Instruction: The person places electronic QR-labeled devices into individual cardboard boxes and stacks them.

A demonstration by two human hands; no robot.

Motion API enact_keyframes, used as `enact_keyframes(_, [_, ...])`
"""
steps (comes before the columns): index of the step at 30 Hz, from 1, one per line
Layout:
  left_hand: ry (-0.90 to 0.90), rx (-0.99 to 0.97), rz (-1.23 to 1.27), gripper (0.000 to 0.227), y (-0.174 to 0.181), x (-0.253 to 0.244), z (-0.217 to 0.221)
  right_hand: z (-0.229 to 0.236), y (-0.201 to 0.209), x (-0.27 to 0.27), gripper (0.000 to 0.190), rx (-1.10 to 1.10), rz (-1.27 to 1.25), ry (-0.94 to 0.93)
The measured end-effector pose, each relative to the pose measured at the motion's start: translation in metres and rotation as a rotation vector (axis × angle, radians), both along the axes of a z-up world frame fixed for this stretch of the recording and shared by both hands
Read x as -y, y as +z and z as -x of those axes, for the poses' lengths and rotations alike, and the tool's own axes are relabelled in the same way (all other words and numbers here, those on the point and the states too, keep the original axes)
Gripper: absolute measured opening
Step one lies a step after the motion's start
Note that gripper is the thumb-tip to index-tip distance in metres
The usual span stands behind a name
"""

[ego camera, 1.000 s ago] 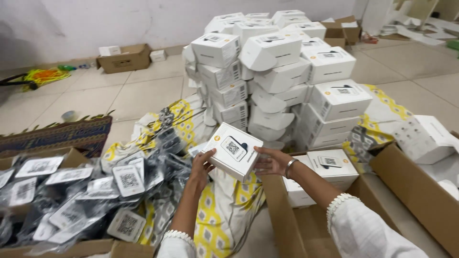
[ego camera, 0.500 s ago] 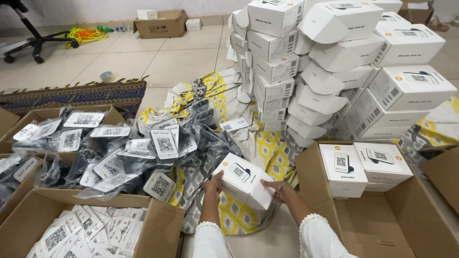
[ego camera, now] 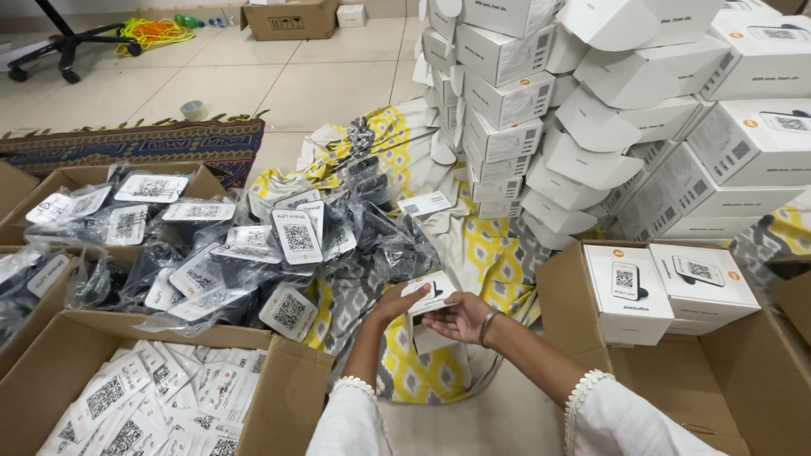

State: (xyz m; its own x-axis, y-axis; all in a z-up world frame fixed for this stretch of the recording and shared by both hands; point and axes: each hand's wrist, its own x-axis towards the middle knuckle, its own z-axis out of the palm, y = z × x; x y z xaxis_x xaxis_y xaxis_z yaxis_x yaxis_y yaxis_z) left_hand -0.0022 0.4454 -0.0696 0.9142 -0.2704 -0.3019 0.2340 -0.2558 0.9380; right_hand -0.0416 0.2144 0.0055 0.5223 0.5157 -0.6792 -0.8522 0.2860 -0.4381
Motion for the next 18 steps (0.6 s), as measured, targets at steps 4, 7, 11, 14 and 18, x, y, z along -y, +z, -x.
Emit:
enact_keyframes(4, [-0.108,-0.171,-0.291,0.109,0.101,0.005,0.024,-0.007,0.027,-0.008,0.036,0.052,-0.04,0.059])
enact_keyframes(7, [-0.191,-0.183,-0.306,0.126,0.119,-0.001,0.03,0.0,0.045,-0.012,0.036,0.116,-0.014,0.087])
enact_keyframes(11, [-0.288,-0.152,-0.347,0.114,0.149,0.004,0.039,0.006,0.057,-0.002,0.052,0.334,-0.059,0.078])
enact_keyframes(14, [-0.254,-0.168,-0.361,0.104,0.135,0.001,0.025,0.012,0.056,0.0,0.056,0.723,0.096,0.353])
enact_keyframes(18, [-0.238,-0.216,-0.361,0.08,0.132,-0.001,0.013,0.023,0.011,0.0,0.055,1.417,1.088,0.818])
